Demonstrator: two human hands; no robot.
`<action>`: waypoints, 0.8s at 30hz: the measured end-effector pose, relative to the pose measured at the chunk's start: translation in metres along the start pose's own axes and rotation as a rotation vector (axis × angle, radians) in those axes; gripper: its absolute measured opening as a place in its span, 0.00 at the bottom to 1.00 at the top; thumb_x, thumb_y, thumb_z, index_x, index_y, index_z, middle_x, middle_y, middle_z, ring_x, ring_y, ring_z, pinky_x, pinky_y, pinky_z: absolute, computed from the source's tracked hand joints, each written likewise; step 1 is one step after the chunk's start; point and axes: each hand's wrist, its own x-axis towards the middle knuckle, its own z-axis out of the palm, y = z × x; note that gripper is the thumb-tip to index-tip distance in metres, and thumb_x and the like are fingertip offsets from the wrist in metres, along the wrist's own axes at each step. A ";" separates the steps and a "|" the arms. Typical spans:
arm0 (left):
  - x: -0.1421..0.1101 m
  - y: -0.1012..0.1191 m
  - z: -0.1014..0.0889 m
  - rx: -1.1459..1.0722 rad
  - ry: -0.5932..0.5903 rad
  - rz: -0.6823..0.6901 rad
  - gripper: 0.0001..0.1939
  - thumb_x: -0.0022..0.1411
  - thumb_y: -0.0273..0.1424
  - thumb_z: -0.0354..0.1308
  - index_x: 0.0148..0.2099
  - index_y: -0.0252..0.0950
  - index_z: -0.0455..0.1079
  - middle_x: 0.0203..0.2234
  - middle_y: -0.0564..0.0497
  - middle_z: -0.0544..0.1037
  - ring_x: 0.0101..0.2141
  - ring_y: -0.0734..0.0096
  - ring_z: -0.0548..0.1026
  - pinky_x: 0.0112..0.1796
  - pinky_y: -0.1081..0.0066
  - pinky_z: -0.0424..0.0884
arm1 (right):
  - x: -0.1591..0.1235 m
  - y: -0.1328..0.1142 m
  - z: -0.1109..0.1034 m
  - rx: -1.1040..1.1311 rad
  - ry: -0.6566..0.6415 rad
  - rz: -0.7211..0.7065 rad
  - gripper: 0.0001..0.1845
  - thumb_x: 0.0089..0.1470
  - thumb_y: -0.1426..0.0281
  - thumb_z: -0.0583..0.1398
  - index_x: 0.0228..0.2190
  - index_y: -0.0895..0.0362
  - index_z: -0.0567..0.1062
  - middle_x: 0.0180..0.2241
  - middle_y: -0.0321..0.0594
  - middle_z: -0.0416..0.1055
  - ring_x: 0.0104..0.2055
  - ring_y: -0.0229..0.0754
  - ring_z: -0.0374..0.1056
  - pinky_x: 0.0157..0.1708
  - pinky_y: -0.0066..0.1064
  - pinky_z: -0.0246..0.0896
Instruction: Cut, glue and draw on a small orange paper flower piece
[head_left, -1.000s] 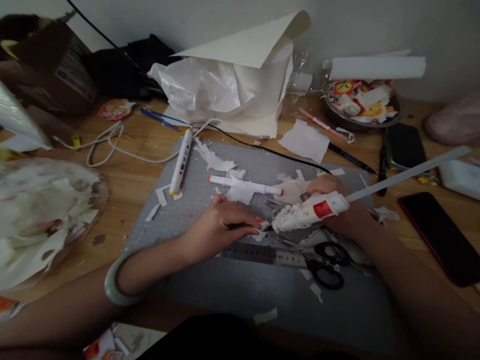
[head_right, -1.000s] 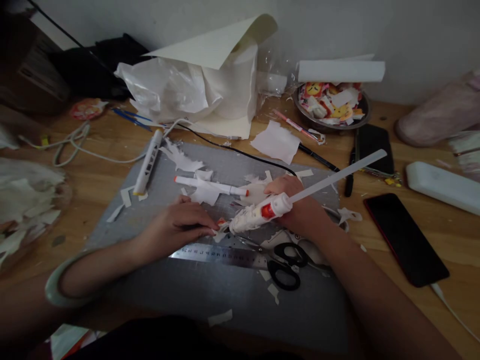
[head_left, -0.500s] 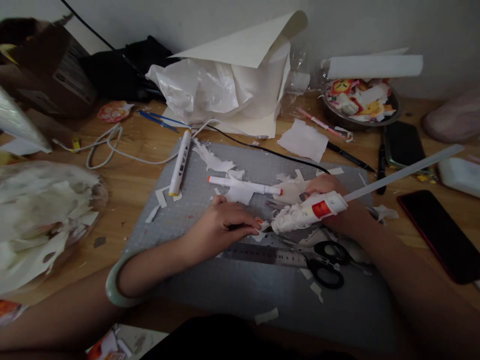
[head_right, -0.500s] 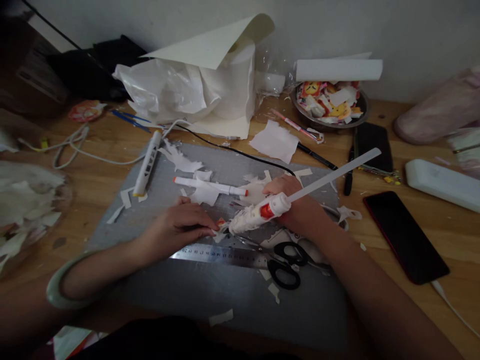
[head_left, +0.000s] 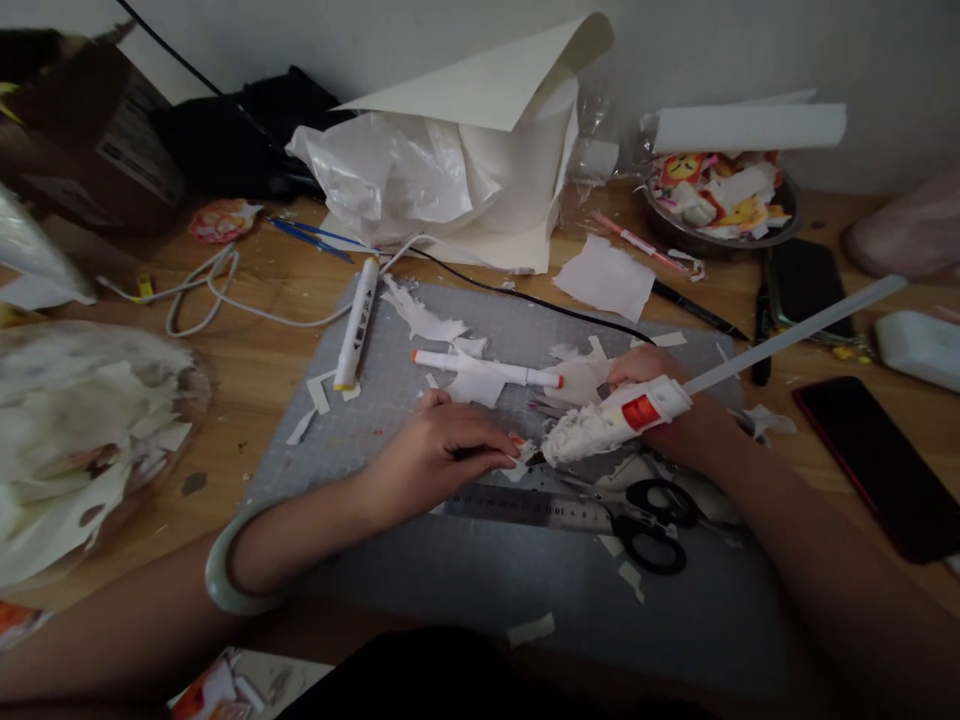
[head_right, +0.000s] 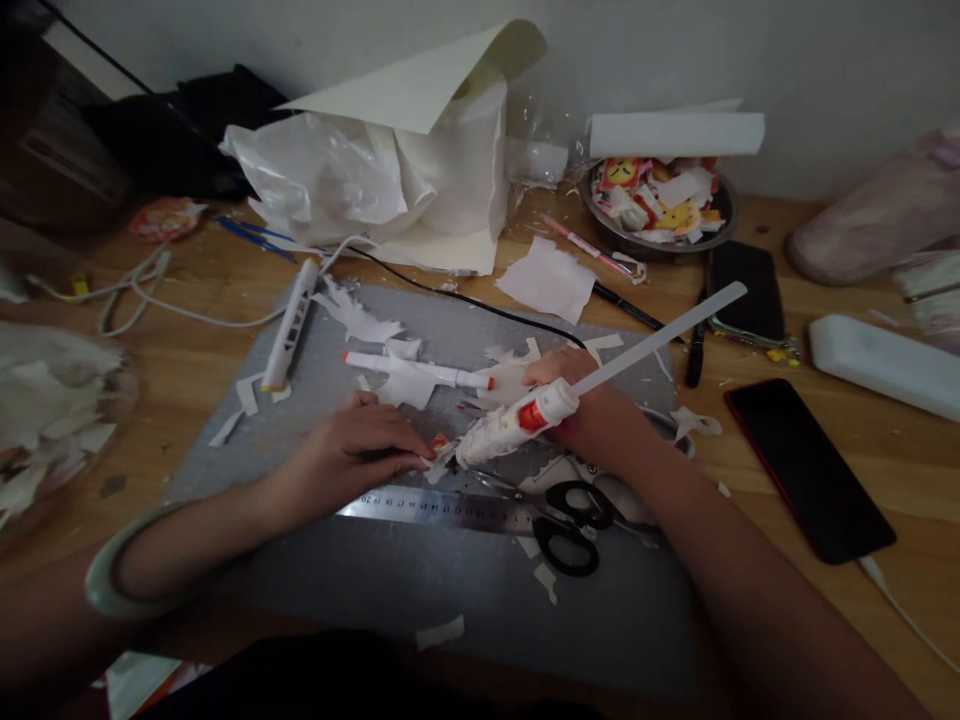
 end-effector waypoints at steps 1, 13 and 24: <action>0.000 0.000 0.000 -0.001 0.003 0.003 0.09 0.63 0.34 0.57 0.34 0.37 0.76 0.29 0.52 0.81 0.30 0.71 0.76 0.39 0.65 0.60 | 0.000 0.000 0.000 0.000 -0.002 0.002 0.06 0.51 0.69 0.58 0.34 0.47 0.66 0.30 0.37 0.68 0.32 0.47 0.67 0.29 0.39 0.65; 0.001 0.001 -0.001 0.001 0.006 0.016 0.05 0.61 0.30 0.60 0.34 0.37 0.75 0.30 0.53 0.81 0.30 0.71 0.76 0.38 0.65 0.57 | -0.004 0.001 0.003 0.002 0.011 0.036 0.05 0.51 0.69 0.57 0.33 0.48 0.66 0.29 0.38 0.69 0.32 0.47 0.66 0.31 0.41 0.64; -0.002 0.001 0.000 0.012 -0.006 0.020 0.03 0.61 0.27 0.60 0.35 0.38 0.75 0.32 0.55 0.81 0.33 0.72 0.76 0.38 0.67 0.55 | 0.000 -0.005 -0.007 0.068 0.031 0.301 0.09 0.41 0.68 0.60 0.28 0.50 0.66 0.28 0.38 0.69 0.29 0.47 0.67 0.29 0.40 0.64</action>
